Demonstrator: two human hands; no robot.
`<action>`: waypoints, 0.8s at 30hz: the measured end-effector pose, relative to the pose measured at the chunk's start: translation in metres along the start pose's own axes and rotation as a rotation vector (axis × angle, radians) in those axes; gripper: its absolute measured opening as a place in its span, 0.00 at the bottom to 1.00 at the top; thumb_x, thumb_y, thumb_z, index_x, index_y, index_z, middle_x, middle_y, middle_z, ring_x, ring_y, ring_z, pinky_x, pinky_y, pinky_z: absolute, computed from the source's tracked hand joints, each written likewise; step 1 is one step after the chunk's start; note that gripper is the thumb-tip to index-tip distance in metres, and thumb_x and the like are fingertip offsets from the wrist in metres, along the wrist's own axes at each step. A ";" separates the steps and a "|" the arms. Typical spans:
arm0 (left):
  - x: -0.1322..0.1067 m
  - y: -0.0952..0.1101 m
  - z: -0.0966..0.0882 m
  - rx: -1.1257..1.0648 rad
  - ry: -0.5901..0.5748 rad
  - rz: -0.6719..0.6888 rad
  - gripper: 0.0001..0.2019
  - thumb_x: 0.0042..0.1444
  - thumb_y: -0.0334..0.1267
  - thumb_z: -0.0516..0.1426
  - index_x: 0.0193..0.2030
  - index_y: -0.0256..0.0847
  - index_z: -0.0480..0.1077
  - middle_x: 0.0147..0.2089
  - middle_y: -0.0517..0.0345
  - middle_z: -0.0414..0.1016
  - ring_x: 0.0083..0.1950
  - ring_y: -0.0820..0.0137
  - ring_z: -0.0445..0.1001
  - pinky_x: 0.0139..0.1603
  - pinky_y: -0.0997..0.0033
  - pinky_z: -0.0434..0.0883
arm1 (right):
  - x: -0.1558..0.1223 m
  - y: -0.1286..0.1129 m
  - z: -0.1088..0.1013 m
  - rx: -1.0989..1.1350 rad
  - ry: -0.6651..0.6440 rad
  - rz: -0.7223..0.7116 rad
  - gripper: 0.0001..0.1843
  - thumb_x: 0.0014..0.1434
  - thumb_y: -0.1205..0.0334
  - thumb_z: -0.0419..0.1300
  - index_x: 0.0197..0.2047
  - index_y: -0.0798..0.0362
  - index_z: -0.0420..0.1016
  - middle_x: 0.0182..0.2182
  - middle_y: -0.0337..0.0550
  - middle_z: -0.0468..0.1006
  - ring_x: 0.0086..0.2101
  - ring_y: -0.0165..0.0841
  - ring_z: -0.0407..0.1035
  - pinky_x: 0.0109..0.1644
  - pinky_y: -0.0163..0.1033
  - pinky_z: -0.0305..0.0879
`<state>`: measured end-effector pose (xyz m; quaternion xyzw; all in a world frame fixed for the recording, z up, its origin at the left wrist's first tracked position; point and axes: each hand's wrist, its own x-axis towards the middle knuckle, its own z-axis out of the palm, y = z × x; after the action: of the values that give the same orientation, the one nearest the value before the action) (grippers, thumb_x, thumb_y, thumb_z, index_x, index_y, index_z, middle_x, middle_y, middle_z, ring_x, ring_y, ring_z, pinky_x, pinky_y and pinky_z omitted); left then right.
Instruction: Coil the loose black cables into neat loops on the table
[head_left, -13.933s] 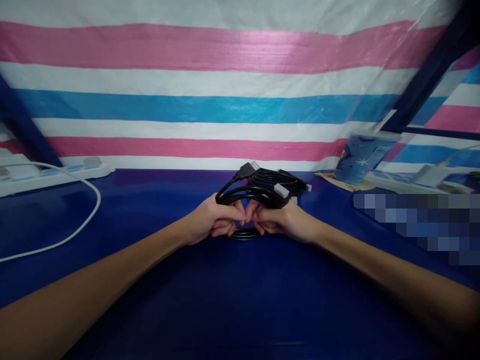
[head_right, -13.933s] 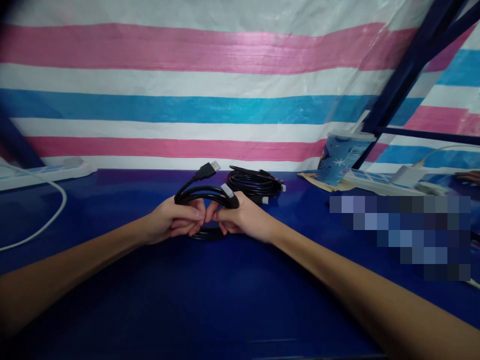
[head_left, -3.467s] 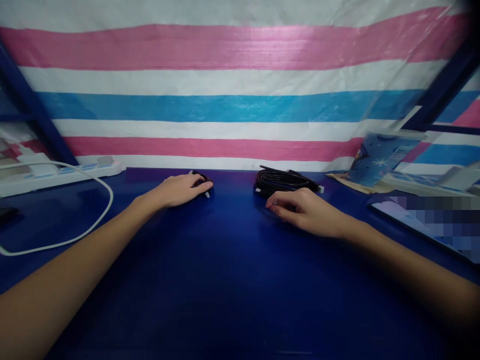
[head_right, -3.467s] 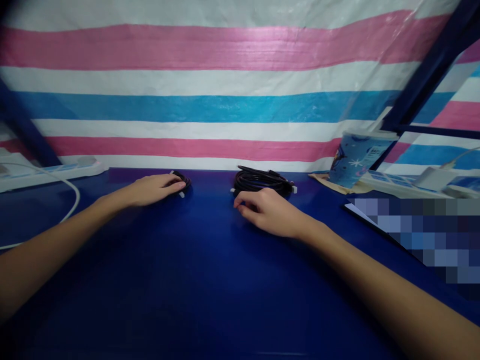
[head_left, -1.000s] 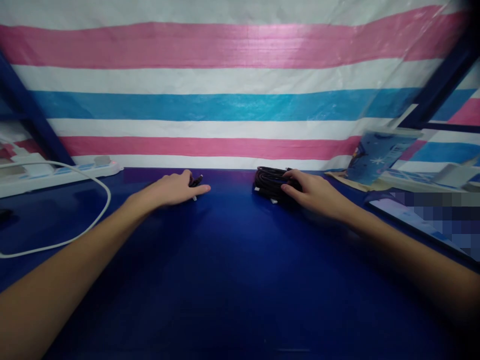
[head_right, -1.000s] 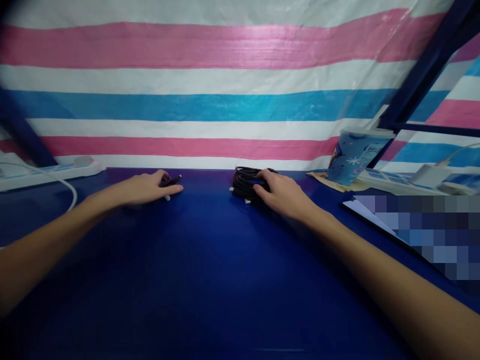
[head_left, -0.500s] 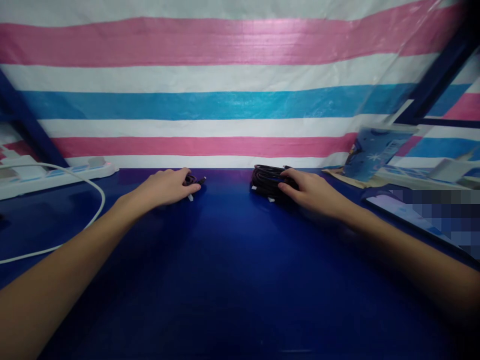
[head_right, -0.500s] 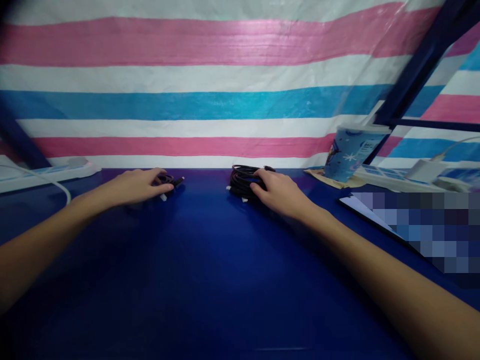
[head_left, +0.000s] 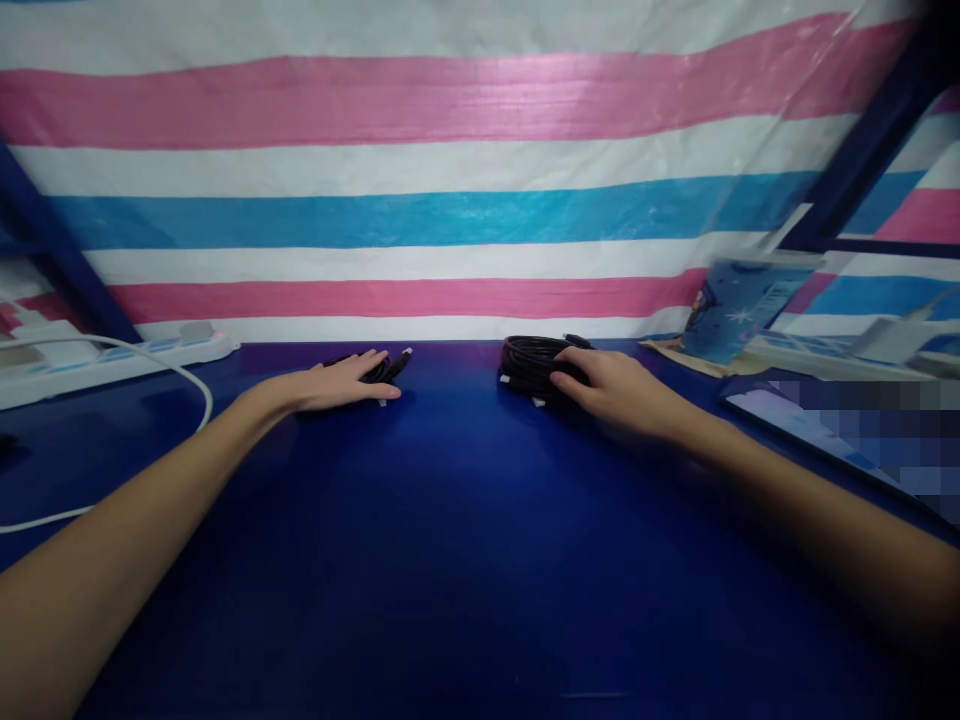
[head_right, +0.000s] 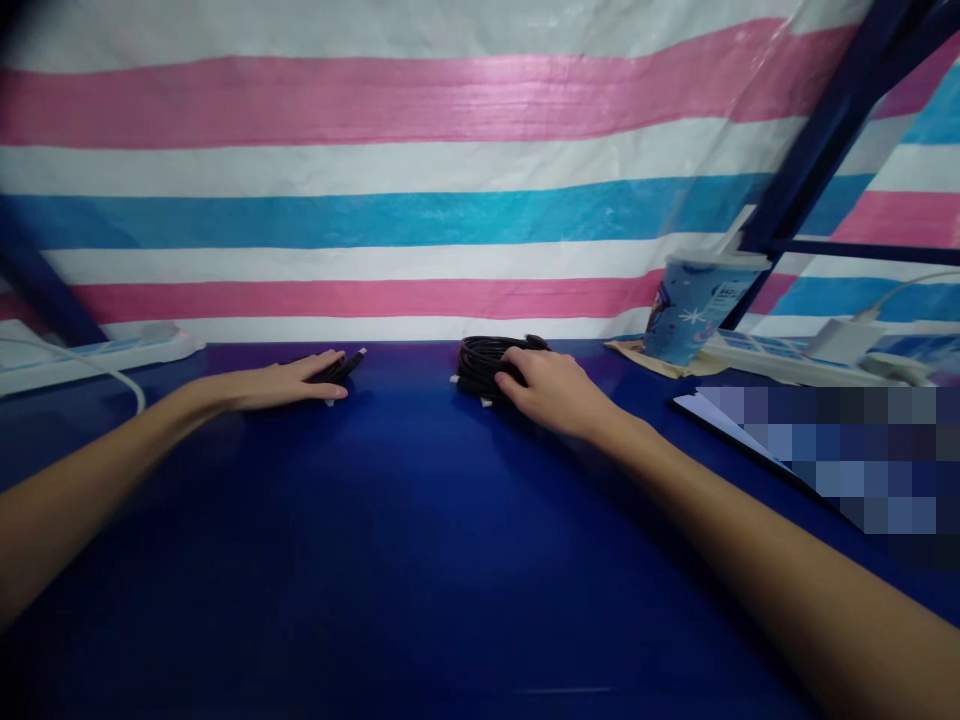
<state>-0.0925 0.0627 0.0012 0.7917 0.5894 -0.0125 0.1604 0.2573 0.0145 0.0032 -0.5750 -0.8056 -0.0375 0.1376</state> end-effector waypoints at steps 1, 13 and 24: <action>-0.001 0.002 -0.001 -0.001 -0.004 0.001 0.49 0.51 0.70 0.45 0.73 0.45 0.33 0.74 0.50 0.32 0.74 0.50 0.38 0.70 0.45 0.44 | 0.000 0.000 0.000 -0.001 -0.003 0.001 0.19 0.64 0.54 0.46 0.46 0.57 0.71 0.41 0.53 0.77 0.37 0.41 0.72 0.39 0.44 0.62; -0.013 0.040 -0.005 0.302 0.149 -0.090 0.21 0.51 0.50 0.52 0.43 0.36 0.72 0.39 0.44 0.77 0.37 0.56 0.76 0.32 0.64 0.65 | 0.001 0.002 0.002 -0.027 -0.032 0.018 0.19 0.64 0.54 0.46 0.47 0.57 0.72 0.41 0.52 0.78 0.37 0.40 0.72 0.39 0.43 0.62; -0.009 0.040 0.004 0.404 0.247 -0.055 0.16 0.54 0.38 0.48 0.46 0.33 0.69 0.46 0.36 0.72 0.39 0.55 0.73 0.32 0.62 0.61 | 0.003 0.006 0.004 -0.031 -0.030 0.007 0.21 0.64 0.53 0.46 0.49 0.56 0.72 0.42 0.52 0.78 0.39 0.42 0.72 0.41 0.45 0.64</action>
<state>-0.0570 0.0427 0.0085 0.7867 0.6116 -0.0376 -0.0746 0.2619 0.0197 -0.0001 -0.5802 -0.8051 -0.0409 0.1164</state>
